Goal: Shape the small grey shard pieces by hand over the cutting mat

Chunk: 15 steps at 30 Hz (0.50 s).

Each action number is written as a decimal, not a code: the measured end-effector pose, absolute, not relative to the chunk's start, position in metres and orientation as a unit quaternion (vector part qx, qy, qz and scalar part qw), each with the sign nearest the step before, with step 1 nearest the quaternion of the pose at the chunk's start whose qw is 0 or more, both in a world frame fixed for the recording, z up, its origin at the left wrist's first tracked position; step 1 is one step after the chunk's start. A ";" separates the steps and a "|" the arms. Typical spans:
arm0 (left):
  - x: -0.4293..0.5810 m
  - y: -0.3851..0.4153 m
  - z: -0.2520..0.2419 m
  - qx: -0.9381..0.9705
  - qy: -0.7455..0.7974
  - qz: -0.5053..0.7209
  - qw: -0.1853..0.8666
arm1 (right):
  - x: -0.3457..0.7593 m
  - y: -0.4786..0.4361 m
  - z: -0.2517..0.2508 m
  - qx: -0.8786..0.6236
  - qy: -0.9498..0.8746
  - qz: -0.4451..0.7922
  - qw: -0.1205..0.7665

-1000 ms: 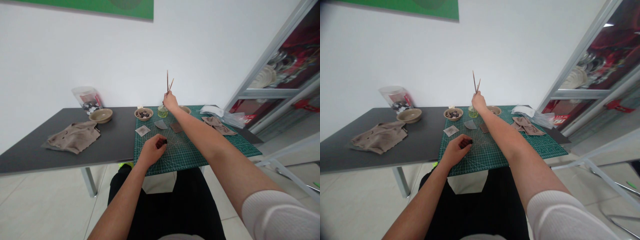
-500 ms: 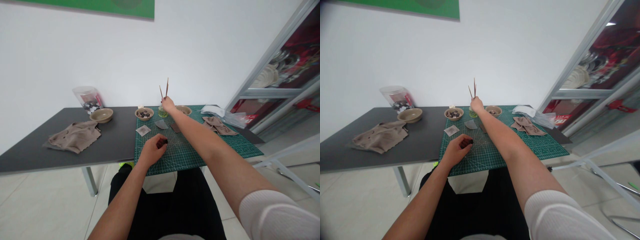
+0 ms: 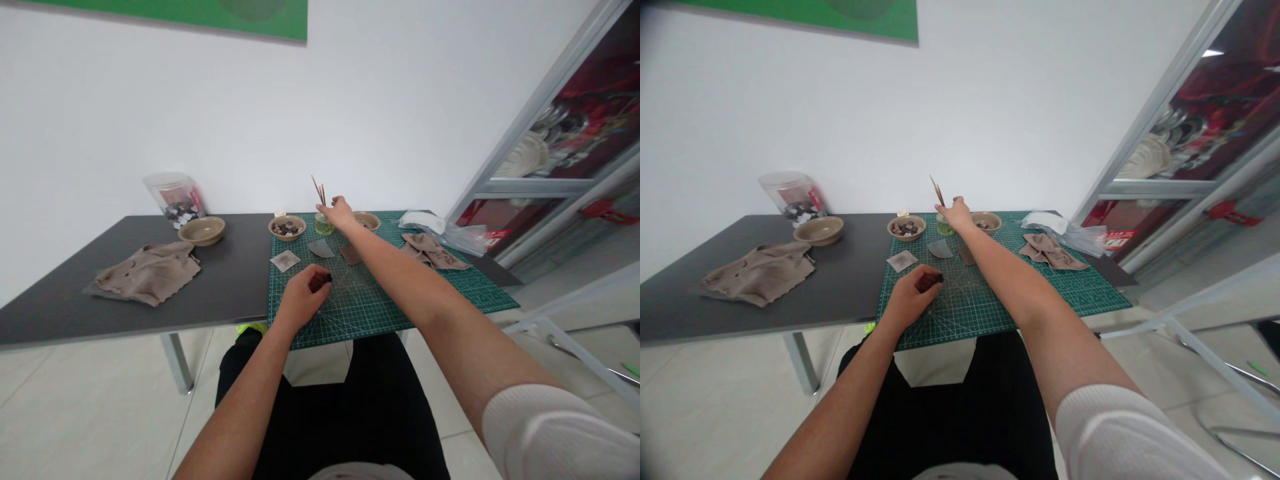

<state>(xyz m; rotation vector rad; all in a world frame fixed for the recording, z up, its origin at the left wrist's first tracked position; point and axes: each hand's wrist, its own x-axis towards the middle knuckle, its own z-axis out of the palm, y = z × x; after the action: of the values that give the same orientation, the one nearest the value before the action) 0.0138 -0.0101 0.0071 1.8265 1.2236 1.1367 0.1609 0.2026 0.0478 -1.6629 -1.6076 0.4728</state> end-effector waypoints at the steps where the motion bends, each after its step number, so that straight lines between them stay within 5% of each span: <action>1: 0.014 -0.010 0.007 0.693 0.472 0.437 0.327 | 0.163 0.198 0.049 -0.645 -0.634 0.183 0.386; 9: 0.015 -0.004 0.005 0.634 0.514 0.487 0.310 | 0.180 0.114 0.047 -0.583 -0.671 0.223 0.400; 15: 0.015 -0.001 0.005 0.625 0.544 0.492 0.266 | 0.187 0.027 0.051 -0.563 -0.736 0.253 0.279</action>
<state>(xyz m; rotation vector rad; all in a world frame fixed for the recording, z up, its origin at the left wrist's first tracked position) 0.0154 -0.0012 0.0055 1.6884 1.4689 1.3296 0.1872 0.0275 0.0505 -1.5095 -1.9755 0.6782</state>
